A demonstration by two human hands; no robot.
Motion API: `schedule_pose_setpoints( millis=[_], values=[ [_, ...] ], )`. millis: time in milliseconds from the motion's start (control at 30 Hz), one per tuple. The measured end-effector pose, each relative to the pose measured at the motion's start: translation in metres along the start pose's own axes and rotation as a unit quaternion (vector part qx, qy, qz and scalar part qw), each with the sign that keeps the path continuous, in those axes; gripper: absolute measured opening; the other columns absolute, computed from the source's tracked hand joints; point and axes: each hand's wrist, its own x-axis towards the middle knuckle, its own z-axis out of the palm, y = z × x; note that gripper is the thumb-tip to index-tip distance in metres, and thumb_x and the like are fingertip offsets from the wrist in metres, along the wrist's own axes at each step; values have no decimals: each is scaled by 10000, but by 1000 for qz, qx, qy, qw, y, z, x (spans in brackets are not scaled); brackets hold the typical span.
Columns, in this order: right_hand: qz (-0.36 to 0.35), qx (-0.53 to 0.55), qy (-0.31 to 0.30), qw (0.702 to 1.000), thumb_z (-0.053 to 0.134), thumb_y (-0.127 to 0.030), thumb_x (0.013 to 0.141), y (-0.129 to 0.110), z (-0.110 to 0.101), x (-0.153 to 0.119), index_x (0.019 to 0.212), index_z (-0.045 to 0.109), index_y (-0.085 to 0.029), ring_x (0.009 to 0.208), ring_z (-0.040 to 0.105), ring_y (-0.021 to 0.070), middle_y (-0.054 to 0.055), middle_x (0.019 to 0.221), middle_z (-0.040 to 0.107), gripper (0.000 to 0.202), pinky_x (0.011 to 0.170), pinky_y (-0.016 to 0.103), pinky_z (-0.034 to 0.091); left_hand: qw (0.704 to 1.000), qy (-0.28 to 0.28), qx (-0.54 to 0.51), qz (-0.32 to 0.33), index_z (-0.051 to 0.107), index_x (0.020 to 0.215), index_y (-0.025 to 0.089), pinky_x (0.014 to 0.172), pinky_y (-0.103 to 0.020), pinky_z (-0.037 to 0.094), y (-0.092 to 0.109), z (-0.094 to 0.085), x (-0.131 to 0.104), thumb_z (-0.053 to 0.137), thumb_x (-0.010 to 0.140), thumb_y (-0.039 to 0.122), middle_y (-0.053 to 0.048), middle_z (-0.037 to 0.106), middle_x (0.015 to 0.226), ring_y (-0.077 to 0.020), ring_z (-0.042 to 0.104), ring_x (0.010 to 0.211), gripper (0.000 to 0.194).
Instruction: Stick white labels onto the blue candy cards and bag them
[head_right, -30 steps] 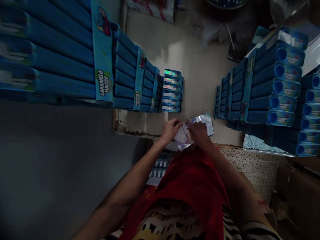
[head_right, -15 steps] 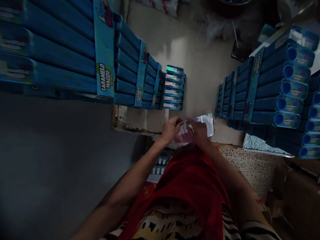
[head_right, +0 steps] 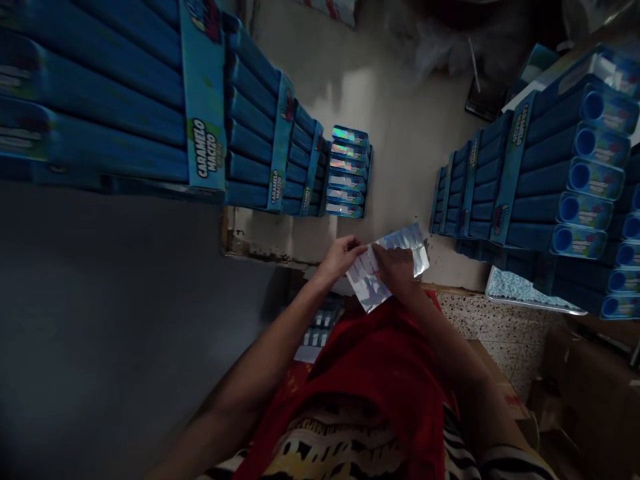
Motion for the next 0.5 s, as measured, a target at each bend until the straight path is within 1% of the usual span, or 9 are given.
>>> schedule_pose_setpoints(
  millis=[133,267,367,433,500],
  values=[
    [10,45,20,999,490,-350,1102,0,-3,3,1350,697,-225,1008,682,230,86,1119,802,347,903,360,380,999,2,36,17,627,753,194,673,-277,432,5,-2,-7,669,823,280,-8,636,726,-170,568,725,118],
    [25,20,37,999,460,-397,1114,2,-4,5,1416,655,-193,944,675,226,91,1018,800,414,892,359,375,997,8,65,34,649,801,197,686,-293,406,10,-3,-15,656,852,274,-18,662,761,-177,575,740,92],
    [-2,-13,16,1000,423,-378,1127,3,-5,6,1444,646,-218,931,665,236,89,959,790,419,885,374,359,998,11,49,29,633,791,198,673,-290,394,11,-2,-15,656,843,279,-15,645,749,-176,568,734,99],
    [-22,-28,-4,999,414,-333,1128,2,-5,4,1467,631,-228,927,658,245,94,942,783,417,882,386,353,1000,8,22,14,604,756,200,656,-280,395,9,-2,-12,652,826,278,-6,613,720,-170,555,716,115],
    [-28,-31,-17,999,417,-308,1123,1,-5,2,1491,609,-221,928,652,247,102,951,782,423,883,389,354,1000,2,4,-1,586,735,202,641,-271,399,6,-2,-8,650,813,280,4,589,696,-164,544,698,127]
  ],
)
